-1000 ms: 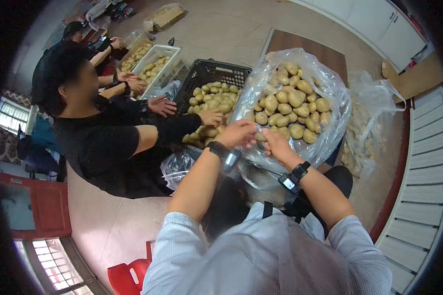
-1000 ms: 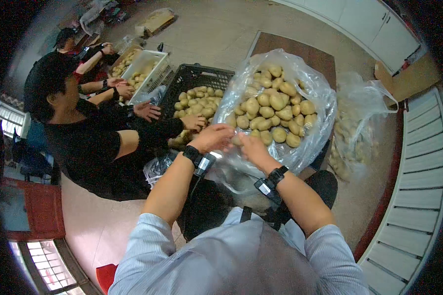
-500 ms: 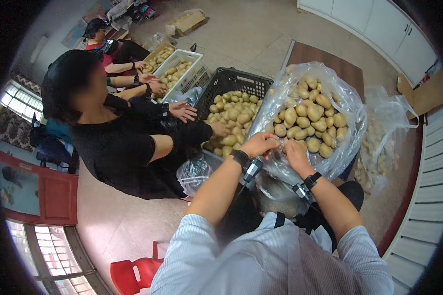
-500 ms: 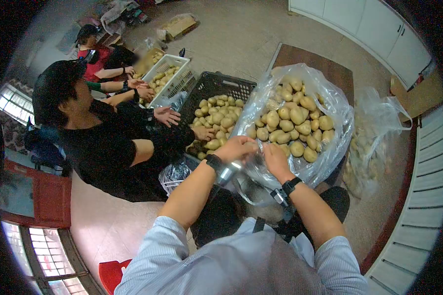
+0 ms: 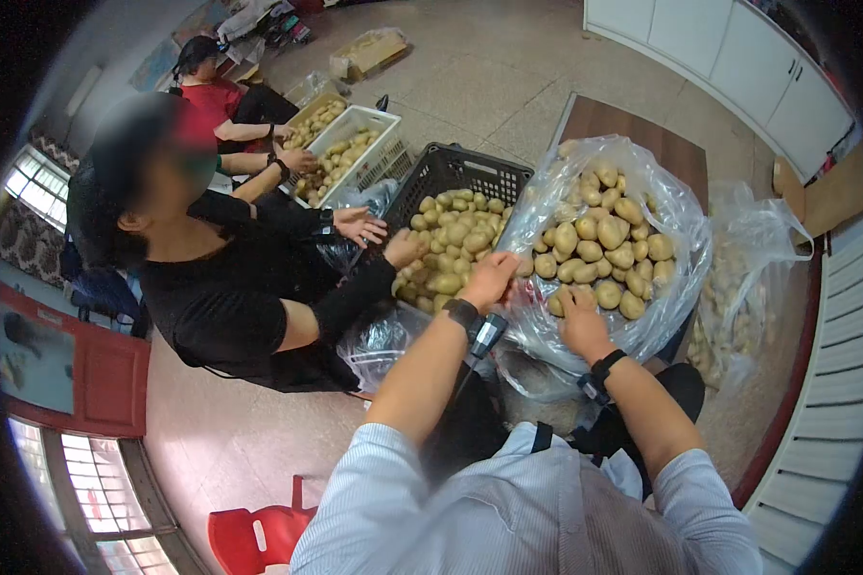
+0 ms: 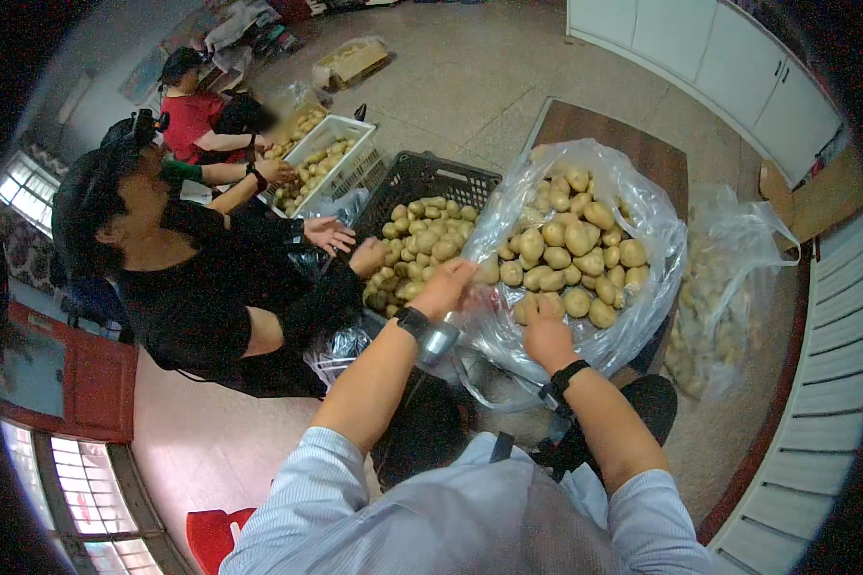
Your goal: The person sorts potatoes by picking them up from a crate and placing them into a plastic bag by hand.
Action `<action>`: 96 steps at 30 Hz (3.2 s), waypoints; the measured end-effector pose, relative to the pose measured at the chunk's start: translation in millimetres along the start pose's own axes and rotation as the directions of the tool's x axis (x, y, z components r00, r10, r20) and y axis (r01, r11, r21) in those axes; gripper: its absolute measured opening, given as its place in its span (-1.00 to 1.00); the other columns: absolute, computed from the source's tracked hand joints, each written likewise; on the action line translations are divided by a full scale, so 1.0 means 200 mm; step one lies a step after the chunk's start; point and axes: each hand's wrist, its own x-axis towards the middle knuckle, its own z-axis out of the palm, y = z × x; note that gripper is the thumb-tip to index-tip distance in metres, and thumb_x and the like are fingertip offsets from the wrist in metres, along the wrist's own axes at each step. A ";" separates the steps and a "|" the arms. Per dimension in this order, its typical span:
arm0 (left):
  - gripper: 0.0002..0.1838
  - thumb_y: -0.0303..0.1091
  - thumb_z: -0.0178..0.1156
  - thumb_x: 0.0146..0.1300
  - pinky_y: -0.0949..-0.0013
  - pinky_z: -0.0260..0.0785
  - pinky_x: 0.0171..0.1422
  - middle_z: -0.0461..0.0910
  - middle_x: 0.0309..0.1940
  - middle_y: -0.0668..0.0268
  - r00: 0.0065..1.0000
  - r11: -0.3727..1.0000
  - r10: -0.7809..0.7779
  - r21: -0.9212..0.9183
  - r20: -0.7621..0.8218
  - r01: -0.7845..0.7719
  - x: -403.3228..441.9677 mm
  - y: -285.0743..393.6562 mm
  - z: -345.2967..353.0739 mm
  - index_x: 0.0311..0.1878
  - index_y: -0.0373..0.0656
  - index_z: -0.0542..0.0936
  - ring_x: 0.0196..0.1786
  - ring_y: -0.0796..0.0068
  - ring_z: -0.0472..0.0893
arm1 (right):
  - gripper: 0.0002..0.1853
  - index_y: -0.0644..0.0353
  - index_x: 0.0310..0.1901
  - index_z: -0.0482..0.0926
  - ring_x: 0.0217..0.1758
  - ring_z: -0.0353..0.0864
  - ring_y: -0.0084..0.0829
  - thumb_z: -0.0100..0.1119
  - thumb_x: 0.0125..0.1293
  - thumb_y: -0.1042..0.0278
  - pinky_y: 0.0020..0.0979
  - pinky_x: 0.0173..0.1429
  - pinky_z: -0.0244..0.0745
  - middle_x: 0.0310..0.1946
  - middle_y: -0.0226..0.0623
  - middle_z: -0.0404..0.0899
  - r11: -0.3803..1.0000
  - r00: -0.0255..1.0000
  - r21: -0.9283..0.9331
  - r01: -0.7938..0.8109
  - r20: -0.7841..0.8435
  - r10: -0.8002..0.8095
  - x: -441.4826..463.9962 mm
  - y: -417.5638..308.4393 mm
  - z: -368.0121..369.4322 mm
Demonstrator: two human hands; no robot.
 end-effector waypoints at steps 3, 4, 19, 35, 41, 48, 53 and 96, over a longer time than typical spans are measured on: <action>-0.75 -0.18 0.03 0.39 0.35 0.41 -0.64 0.45 -0.57 0.33 0.996 0.978 -0.015 -0.210 -0.093 -0.005 0.03 -0.04 -0.03 -0.10 -0.17 0.49 -0.67 0.51 0.44 | -0.50 0.10 0.15 0.34 -0.03 0.58 0.00 0.17 0.13 0.36 -0.05 -0.07 0.55 0.22 -0.15 0.30 0.999 0.999 0.007 0.034 0.029 -0.034 -0.01 -0.01 -0.03; -0.74 -0.18 0.04 0.38 0.34 0.42 -0.63 0.46 -0.53 0.32 0.990 0.931 -0.031 -0.365 -0.139 -0.022 0.04 -0.06 -0.06 -0.07 -0.16 0.48 -0.65 0.49 0.46 | -0.57 0.10 0.08 0.37 -0.05 0.58 0.00 0.17 0.14 0.35 -0.05 -0.09 0.55 0.19 -0.18 0.33 0.999 0.997 0.014 0.050 0.055 -0.051 -0.01 -0.04 -0.05; -0.84 -0.26 0.21 0.21 0.14 0.52 -0.16 0.56 -0.39 0.13 0.863 0.901 0.385 -0.069 -0.328 -0.429 0.43 -0.67 -0.64 -0.27 -0.13 0.57 -0.33 0.08 0.60 | -0.63 0.05 -0.02 0.42 -0.09 0.59 -0.10 0.20 0.10 0.40 -0.11 -0.15 0.57 0.09 -0.22 0.43 0.974 0.990 -0.179 0.139 0.013 -0.139 -0.10 -0.03 -0.03; -0.68 -0.05 0.27 0.03 0.08 0.44 -0.22 0.61 -0.36 0.11 0.773 0.126 0.627 0.992 -0.094 0.019 0.20 -0.49 -0.65 -0.45 -0.15 0.61 -0.28 0.04 0.60 | -0.40 0.00 0.17 0.37 0.04 0.51 -0.03 0.25 0.03 0.43 -0.12 0.03 0.50 0.05 -0.13 0.43 0.996 0.995 -0.085 0.028 0.098 -0.020 -0.16 0.02 -0.02; -0.63 -0.01 0.23 0.06 0.09 0.46 -0.22 0.64 -0.33 0.07 0.870 0.121 0.478 0.990 -0.121 0.071 0.13 -0.35 -0.59 -0.36 -0.16 0.67 -0.25 0.07 0.63 | -0.58 0.06 0.06 0.44 -0.06 0.54 0.03 0.16 0.12 0.42 -0.05 0.00 0.48 -0.04 -0.05 0.47 1.000 1.000 0.022 -0.006 0.005 0.006 -0.17 0.06 -0.03; -0.63 -0.01 0.24 0.05 0.08 0.46 -0.24 0.62 -0.35 0.08 0.837 0.121 0.542 0.993 -0.074 0.010 0.19 -0.40 -0.59 -0.42 -0.19 0.61 -0.25 0.04 0.62 | -0.53 0.15 0.13 0.40 -0.05 0.54 0.09 0.16 0.15 0.40 -0.06 0.05 0.46 -0.03 0.07 0.51 0.979 0.998 0.196 -0.049 -0.021 0.054 -0.13 0.05 -0.07; -0.77 -0.23 0.26 0.10 0.15 0.46 -0.27 0.61 -0.35 0.22 0.895 0.383 0.445 0.903 0.001 -0.192 0.16 -0.33 -0.47 -0.24 -0.14 0.56 -0.28 0.15 0.61 | -0.56 0.23 0.09 0.42 -0.05 0.58 0.02 0.23 0.20 0.27 -0.16 0.03 0.46 -0.11 0.08 0.57 0.868 0.989 0.482 -0.121 -0.012 0.145 -0.08 0.01 -0.03; -0.64 -0.24 0.18 0.33 0.27 0.59 -0.26 0.57 -0.12 0.23 0.982 0.911 -0.182 -0.366 0.058 0.190 0.11 -0.21 -0.37 0.12 -0.14 0.42 -0.28 0.30 0.62 | -0.55 0.07 0.16 0.37 0.06 0.50 0.07 0.16 0.24 0.24 -0.03 0.05 0.48 0.20 -0.03 0.31 0.983 0.986 0.073 -0.166 -0.012 0.168 -0.03 0.08 -0.10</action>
